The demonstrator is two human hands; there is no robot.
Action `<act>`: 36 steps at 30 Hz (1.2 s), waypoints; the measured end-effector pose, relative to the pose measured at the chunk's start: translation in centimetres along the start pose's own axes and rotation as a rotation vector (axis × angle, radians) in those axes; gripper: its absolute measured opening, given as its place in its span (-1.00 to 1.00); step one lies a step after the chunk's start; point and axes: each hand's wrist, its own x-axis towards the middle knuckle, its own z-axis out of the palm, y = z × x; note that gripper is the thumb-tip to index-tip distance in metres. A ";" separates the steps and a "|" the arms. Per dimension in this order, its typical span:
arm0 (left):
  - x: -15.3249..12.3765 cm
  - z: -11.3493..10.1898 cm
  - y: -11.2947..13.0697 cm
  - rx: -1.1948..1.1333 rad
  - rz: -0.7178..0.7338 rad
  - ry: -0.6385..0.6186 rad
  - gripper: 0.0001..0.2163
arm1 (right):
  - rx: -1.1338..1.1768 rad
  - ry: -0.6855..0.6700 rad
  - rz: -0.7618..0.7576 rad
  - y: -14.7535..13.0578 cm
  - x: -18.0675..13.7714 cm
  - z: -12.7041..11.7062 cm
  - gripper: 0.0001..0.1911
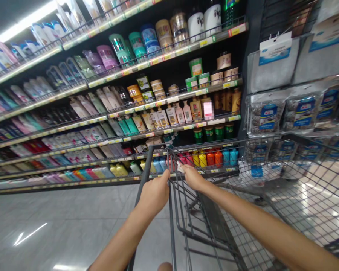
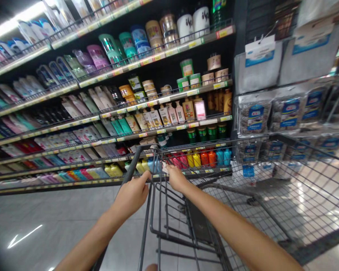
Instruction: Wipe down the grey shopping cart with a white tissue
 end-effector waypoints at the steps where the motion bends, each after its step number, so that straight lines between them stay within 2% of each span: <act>1: 0.0 0.0 0.0 -0.007 0.002 0.002 -0.71 | -0.012 -0.017 0.002 0.2 -0.7 0.0 -0.44; 7: 0.1 0.0 -0.1 -0.035 0.002 0.012 -0.71 | 0.067 -0.030 -0.035 0.6 -5.9 0.4 -0.49; 11: 0.1 0.0 -0.2 -0.032 0.001 0.012 -0.72 | 0.133 -0.015 0.012 -0.9 -8.5 -0.1 -0.52; 16: -0.1 -0.1 0.0 -0.023 0.003 -0.001 -0.70 | 0.206 0.007 -0.022 -3.4 -10.2 -1.4 -0.54; 21: -0.5 -0.2 0.0 -0.011 -0.002 -0.006 -0.69 | 0.206 -0.017 -0.106 -3.2 -11.0 -1.7 -0.45; 28: -1.2 -0.8 0.6 -0.054 0.002 -0.002 -0.74 | -0.083 -0.260 0.162 -0.1 -12.3 -1.3 -0.69; 31: -1.4 -0.9 0.9 -0.053 -0.003 -0.002 -0.71 | -0.163 -0.331 0.230 1.1 -12.7 -1.1 -0.70; 34: -1.5 -0.8 1.1 -0.061 -0.016 -0.007 -0.71 | -0.239 -0.432 0.383 2.0 -13.0 -1.1 -0.72; 36: -1.5 -0.7 1.1 -0.068 -0.025 -0.011 -0.73 | -0.250 -0.445 0.457 2.5 -13.1 -1.1 -0.74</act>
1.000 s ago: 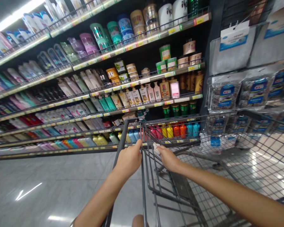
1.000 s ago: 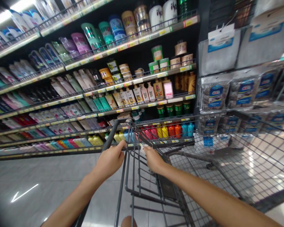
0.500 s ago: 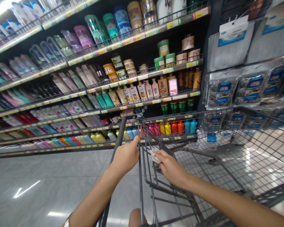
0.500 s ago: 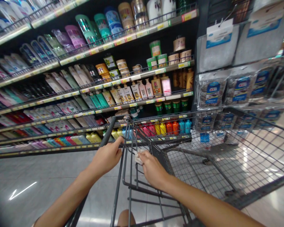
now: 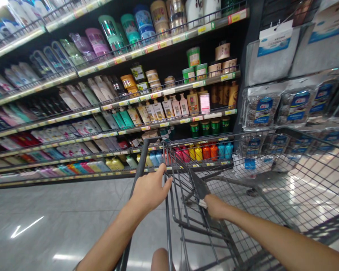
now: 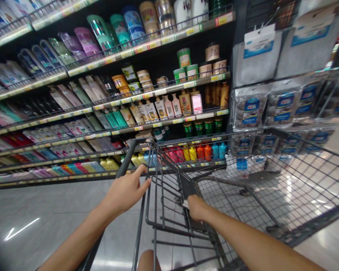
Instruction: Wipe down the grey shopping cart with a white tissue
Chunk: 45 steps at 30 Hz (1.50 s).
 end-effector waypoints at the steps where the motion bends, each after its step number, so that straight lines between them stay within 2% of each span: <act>1: 0.0 0.0 0.0 -0.001 -0.003 -0.004 -0.74 | 0.008 0.014 0.015 0.2 0.1 -0.1 -0.75; 4: 0.1 0.0 0.1 0.000 -0.007 -0.025 -0.76 | 0.036 0.112 0.032 0.2 1.0 -0.6 -0.70; 8: 0.4 0.1 0.4 0.013 -0.009 -0.038 -0.78 | 0.228 0.234 0.062 -0.8 3.1 -1.3 -0.74; 13: 0.8 0.4 0.3 0.023 -0.005 -0.042 -0.81 | 0.408 0.210 0.116 -2.7 4.8 -1.2 -0.83; 16: 0.9 0.3 0.2 0.010 0.012 -0.053 -0.84 | 0.528 0.203 0.063 -3.4 4.5 -1.6 -0.81; 18: 1.0 0.2 0.2 0.008 0.013 -0.061 -0.85 | 0.731 0.181 -0.027 -3.9 4.1 -2.3 -0.84; 21: 1.1 0.2 0.2 0.022 0.005 -0.076 -0.84 | 1.284 0.074 -0.216 -4.4 3.9 -4.0 -0.94; 22: 1.1 0.2 0.2 0.027 0.002 -0.082 -0.83 | 1.451 0.045 -0.274 -4.6 3.9 -4.7 -0.89; 23: 1.1 0.3 0.2 0.031 -0.001 -0.088 -0.83 | 1.560 0.044 -0.322 -4.7 3.9 -5.3 -0.83; 25: 1.2 0.3 0.2 0.037 -0.003 -0.095 -0.83 | 1.615 0.140 -0.398 -4.7 3.9 -6.3 -0.74; 28: 1.2 0.4 0.2 0.043 -0.002 -0.088 -0.83 | 1.333 0.342 -0.450 -4.5 3.5 -6.4 -0.82; 30: 1.1 0.4 0.1 0.043 0.000 -0.084 -0.83 | 1.023 0.378 -0.511 -4.3 2.9 -5.4 -0.92; 34: 0.9 0.4 0.2 0.037 -0.002 -0.093 -0.84 | 0.528 0.399 -0.652 -3.8 2.0 -2.7 -0.75; 37: 0.9 0.3 0.3 0.041 -0.001 -0.093 -0.85 | 0.271 0.376 -0.555 -3.0 1.9 -1.6 -0.67; 40: 0.9 0.3 0.3 0.046 -0.003 -0.093 -0.84 | 0.039 0.249 -0.378 -1.9 2.0 -1.1 -0.63; 42: 0.9 0.3 0.4 0.046 -0.005 -0.094 -0.84 | -0.061 0.178 -0.302 -1.3 2.0 -1.0 -0.61; 45: 0.9 0.3 0.4 0.044 -0.003 -0.092 -0.83 | -0.123 0.149 -0.275 -1.1 1.9 -1.0 -0.60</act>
